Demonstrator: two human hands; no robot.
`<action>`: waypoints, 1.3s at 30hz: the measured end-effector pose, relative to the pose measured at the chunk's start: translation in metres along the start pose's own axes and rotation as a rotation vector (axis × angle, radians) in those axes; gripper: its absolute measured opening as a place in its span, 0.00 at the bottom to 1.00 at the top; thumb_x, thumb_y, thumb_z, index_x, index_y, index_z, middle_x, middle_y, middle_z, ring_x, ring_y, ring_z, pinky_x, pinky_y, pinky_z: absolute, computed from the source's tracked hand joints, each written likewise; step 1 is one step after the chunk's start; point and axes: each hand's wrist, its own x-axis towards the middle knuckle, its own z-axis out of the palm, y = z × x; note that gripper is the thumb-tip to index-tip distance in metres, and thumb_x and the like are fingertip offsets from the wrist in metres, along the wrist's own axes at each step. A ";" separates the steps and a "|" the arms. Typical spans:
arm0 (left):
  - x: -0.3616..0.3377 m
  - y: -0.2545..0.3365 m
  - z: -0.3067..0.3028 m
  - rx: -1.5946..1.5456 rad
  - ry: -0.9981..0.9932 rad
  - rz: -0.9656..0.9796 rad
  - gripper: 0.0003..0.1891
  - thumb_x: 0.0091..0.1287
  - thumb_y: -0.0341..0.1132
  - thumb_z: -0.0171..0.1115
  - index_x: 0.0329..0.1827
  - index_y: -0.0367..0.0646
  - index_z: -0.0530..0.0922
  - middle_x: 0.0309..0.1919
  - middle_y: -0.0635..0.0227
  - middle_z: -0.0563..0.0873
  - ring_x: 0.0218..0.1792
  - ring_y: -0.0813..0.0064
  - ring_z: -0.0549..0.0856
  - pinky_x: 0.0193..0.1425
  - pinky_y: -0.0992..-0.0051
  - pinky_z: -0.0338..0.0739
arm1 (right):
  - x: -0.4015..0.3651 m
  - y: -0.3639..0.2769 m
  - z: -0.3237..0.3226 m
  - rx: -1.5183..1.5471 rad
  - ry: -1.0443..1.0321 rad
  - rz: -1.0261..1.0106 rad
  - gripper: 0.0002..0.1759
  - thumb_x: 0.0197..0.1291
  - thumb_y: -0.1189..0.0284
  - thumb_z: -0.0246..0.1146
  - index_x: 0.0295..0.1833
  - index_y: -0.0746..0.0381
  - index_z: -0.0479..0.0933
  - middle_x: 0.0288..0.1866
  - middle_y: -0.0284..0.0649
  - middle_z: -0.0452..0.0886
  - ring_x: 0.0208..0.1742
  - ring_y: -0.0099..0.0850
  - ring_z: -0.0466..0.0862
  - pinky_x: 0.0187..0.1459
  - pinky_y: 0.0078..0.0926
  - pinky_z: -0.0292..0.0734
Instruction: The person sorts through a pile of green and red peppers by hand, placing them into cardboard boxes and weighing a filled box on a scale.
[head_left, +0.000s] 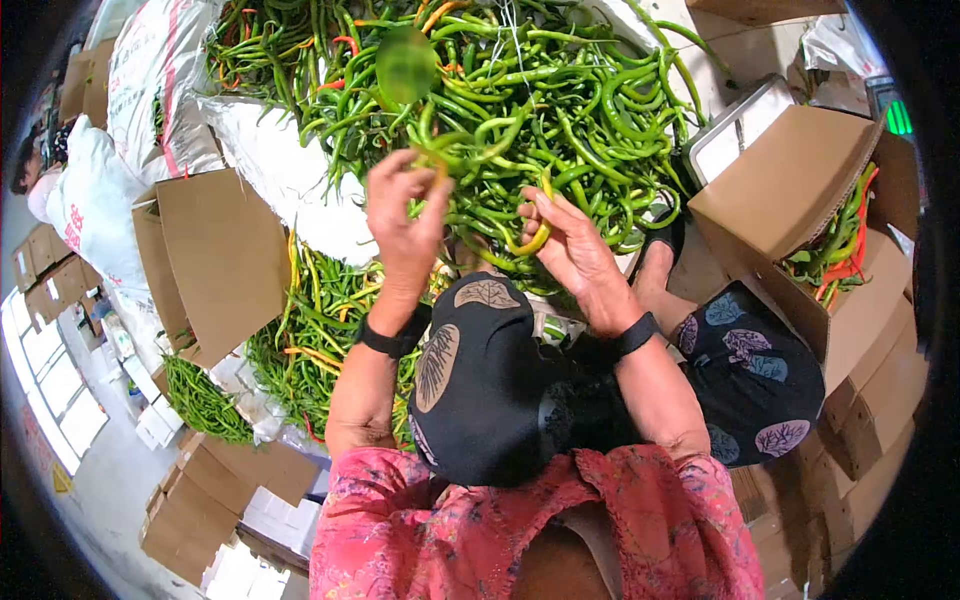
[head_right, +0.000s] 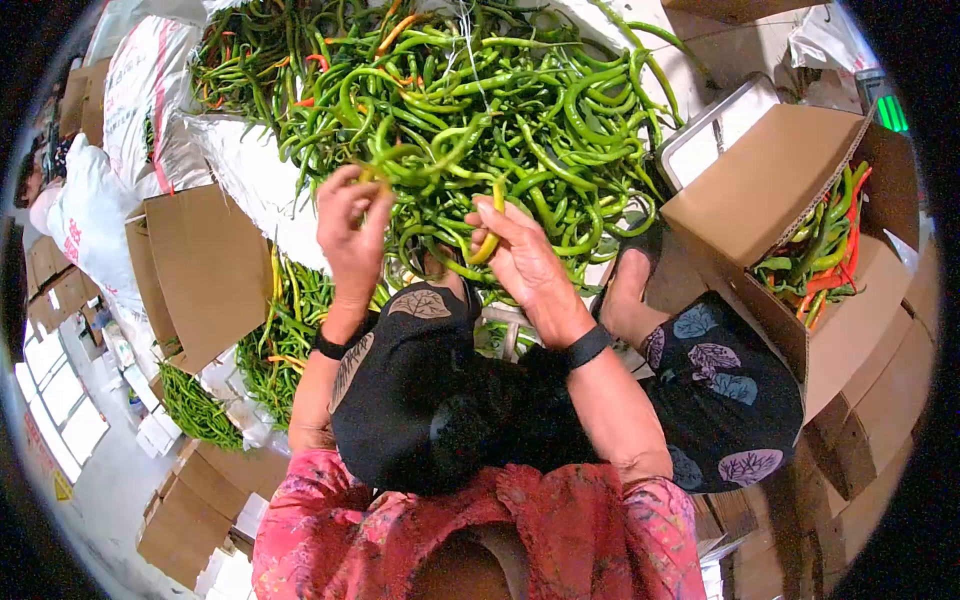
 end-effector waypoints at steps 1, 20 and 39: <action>-0.007 0.000 0.005 -0.030 -0.015 0.028 0.08 0.60 0.23 0.68 0.42 0.38 0.81 0.54 0.58 0.78 0.48 0.73 0.82 0.44 0.78 0.83 | 0.000 0.001 0.004 0.033 -0.027 0.044 0.18 0.66 0.64 0.65 0.55 0.61 0.74 0.41 0.35 0.78 0.37 0.23 0.77 0.41 0.20 0.74; -0.004 -0.060 0.067 0.597 -0.307 0.421 0.14 0.51 0.29 0.62 0.42 0.41 0.78 0.47 0.61 0.80 0.55 0.59 0.76 0.50 0.61 0.68 | 0.014 -0.010 -0.005 -0.332 -0.041 -0.116 0.12 0.62 0.66 0.68 0.44 0.62 0.75 0.34 0.34 0.78 0.37 0.23 0.77 0.43 0.21 0.72; -0.005 -0.047 0.053 -0.046 -0.408 -0.347 0.14 0.66 0.39 0.62 0.42 0.35 0.83 0.31 0.53 0.87 0.32 0.59 0.86 0.39 0.65 0.79 | 0.011 -0.006 -0.020 -0.268 0.144 -0.093 0.18 0.66 0.65 0.65 0.55 0.64 0.75 0.44 0.35 0.82 0.45 0.27 0.83 0.48 0.25 0.78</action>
